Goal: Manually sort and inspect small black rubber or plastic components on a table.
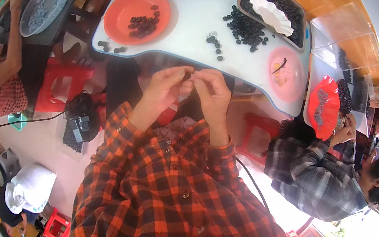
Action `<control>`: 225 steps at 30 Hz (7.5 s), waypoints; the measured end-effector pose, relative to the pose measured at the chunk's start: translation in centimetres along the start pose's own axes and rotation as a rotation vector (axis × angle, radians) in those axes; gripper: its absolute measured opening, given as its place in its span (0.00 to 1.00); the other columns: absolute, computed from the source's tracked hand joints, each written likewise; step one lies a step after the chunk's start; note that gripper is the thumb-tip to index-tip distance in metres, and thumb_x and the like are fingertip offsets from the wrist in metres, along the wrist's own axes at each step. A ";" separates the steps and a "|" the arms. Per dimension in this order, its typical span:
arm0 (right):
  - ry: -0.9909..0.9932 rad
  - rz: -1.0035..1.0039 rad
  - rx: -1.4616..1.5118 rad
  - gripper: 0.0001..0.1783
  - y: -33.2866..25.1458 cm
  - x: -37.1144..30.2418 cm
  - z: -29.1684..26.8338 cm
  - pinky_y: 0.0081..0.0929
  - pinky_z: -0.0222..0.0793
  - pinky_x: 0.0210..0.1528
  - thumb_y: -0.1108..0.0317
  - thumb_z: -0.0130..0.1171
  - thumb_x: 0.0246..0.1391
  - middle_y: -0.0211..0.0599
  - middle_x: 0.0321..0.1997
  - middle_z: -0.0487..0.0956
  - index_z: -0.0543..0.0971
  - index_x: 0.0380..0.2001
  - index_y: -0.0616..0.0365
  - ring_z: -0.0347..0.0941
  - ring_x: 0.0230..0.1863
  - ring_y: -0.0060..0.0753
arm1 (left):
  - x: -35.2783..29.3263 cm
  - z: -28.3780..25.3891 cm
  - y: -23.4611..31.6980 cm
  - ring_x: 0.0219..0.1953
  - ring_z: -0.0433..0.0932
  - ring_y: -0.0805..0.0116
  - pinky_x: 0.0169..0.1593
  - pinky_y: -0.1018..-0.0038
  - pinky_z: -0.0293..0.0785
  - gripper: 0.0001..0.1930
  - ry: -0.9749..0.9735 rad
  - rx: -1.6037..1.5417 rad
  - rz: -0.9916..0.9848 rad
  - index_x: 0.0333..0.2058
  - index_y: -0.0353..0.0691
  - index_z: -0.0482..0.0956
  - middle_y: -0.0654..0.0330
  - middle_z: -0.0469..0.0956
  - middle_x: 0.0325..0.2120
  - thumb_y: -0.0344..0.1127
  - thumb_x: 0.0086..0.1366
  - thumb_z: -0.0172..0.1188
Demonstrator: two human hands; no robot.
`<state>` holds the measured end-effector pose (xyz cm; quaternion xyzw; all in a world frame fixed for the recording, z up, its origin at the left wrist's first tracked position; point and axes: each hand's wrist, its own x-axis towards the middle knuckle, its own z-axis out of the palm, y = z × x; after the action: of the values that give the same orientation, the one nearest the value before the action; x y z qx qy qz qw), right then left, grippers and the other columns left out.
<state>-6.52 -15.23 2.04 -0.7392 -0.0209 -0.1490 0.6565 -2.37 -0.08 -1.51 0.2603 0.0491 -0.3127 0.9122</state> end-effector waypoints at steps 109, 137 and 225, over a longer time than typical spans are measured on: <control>0.122 -0.157 -0.977 0.04 7.2 8.6 3.1 0.41 0.71 0.31 0.70 0.60 0.53 0.42 0.35 0.73 0.77 0.31 0.58 0.75 0.32 0.48 | 5.6 -2.3 3.0 0.43 0.82 0.63 0.49 0.70 0.82 0.14 -0.047 -0.068 0.136 0.51 0.27 0.73 0.47 0.78 0.44 0.25 0.70 0.50; 0.211 0.263 0.232 0.07 0.7 2.9 0.7 0.11 0.64 0.27 0.75 0.57 0.60 0.37 0.37 0.83 0.79 0.41 0.64 0.72 0.26 0.15 | 3.6 -0.8 1.0 0.41 0.80 0.67 0.44 0.77 0.79 0.14 -0.118 -0.094 0.045 0.49 0.29 0.76 0.52 0.79 0.42 0.27 0.67 0.57; 0.416 -0.029 -1.130 0.12 9.0 9.7 -7.5 0.43 0.69 0.43 0.75 0.57 0.51 0.46 0.40 0.73 0.79 0.41 0.55 0.73 0.41 0.50 | 4.7 -1.8 -0.6 0.30 0.79 0.74 0.36 0.80 0.79 0.09 0.015 0.216 -0.048 0.44 0.31 0.78 0.57 0.80 0.34 0.25 0.67 0.56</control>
<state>3.34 -25.39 -3.54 -0.9285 0.1803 -0.2876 0.1503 1.20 -2.10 -4.53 0.3581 0.0281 -0.3362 0.8706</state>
